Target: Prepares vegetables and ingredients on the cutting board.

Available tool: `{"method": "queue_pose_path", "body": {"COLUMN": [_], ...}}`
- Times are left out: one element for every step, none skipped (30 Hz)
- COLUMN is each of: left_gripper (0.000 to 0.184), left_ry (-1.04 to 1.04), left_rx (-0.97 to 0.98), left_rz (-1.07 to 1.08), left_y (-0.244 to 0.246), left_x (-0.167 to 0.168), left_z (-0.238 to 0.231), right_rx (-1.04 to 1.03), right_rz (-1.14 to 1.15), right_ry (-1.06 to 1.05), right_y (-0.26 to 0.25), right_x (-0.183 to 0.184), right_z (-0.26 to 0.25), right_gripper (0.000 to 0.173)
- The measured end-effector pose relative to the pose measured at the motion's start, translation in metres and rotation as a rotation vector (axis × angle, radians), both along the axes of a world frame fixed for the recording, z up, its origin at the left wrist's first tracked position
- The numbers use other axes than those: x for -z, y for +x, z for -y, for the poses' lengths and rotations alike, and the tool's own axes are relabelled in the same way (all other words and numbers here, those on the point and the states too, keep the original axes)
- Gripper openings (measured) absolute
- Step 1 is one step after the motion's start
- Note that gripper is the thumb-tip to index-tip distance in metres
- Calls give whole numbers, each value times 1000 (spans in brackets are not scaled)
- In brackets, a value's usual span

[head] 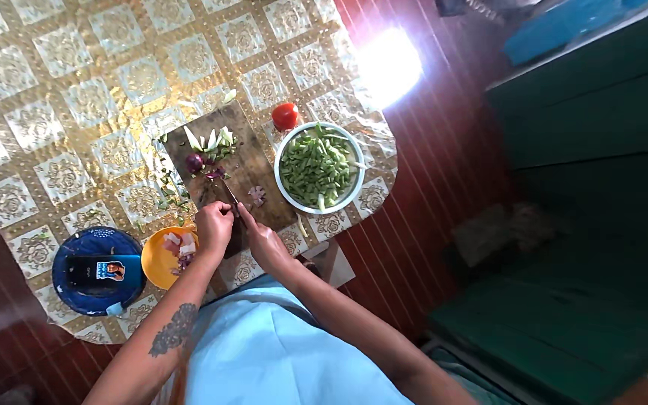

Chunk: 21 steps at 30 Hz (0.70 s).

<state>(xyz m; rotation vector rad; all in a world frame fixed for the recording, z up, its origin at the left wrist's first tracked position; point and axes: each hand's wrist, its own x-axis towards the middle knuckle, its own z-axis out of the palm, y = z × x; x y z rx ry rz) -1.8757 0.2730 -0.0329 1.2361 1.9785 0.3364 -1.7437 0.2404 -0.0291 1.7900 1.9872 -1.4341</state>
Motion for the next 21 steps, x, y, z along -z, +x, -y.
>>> {"method": "queue_pose_path", "body": {"left_gripper": [14,14,14,14,15,16,17,17,18,20,25,29,30,32,34,34,33,31,30,30,30], "left_ry": [5,16,26,34,40,40,44,52,57,66,84,115,166,231,328,427,514,566,595,602,586], "left_rx": [-10,-16,-18,-13,-2,9,18,21,17,10,2,-7,-18,-24,-15,13,56,116,192,275,351], "left_rz": [4,15,24,33,40,43,45,51,58,63,60,53,40,28,11,1,-9,-12,-13,-23,-28], "left_y": [0,-1,-2,-2,-1,0,1,3,6,9,11,12,12,11,8,5,1,-2,-5,-7,-9], "left_x": [1,2,2,1,1,1,1,1,2,3,5,7,8,7,7,8,8,7,7,6,6], "left_z": [1,2,3,4,5,6,7,8,10,13,16,19,22,27,31,34,34,33,30,24,18], "right_rx": [-5,-19,-37,-46,-40,-26,-11,5,21,41,62,76,77,64,43,22,2,-20,-40,-61,-78], "right_rz": [2,11,19,20,9,-13,-30,-43,-55,-64,-72,-81,-80,-64,-34,-6,17,40,61,82,98], "right_ry": [18,41,59,58,42,39,57,87,108,117,111,122,161,218,264,289,292,280,261,243,238], "right_y": [3,8,14,20,25,29,31,33,34,36,37,38,38,38,38,39,40,42,43,44,46], "right_x": [3,4,3,0,-5,-10,-14,-16,-18,-19,-19,-19,-18,-17,-16,-15,-15,-17,-20,-23,-25], "right_z": [9,19,29,33,33,29,25,21,19,18,18,18,19,21,23,24,24,23,21,19,17], "right_gripper": [66,65,64,63,61,59,58,58,58,57,57,57,56,56,56,55,55,55,55,55,54]}}
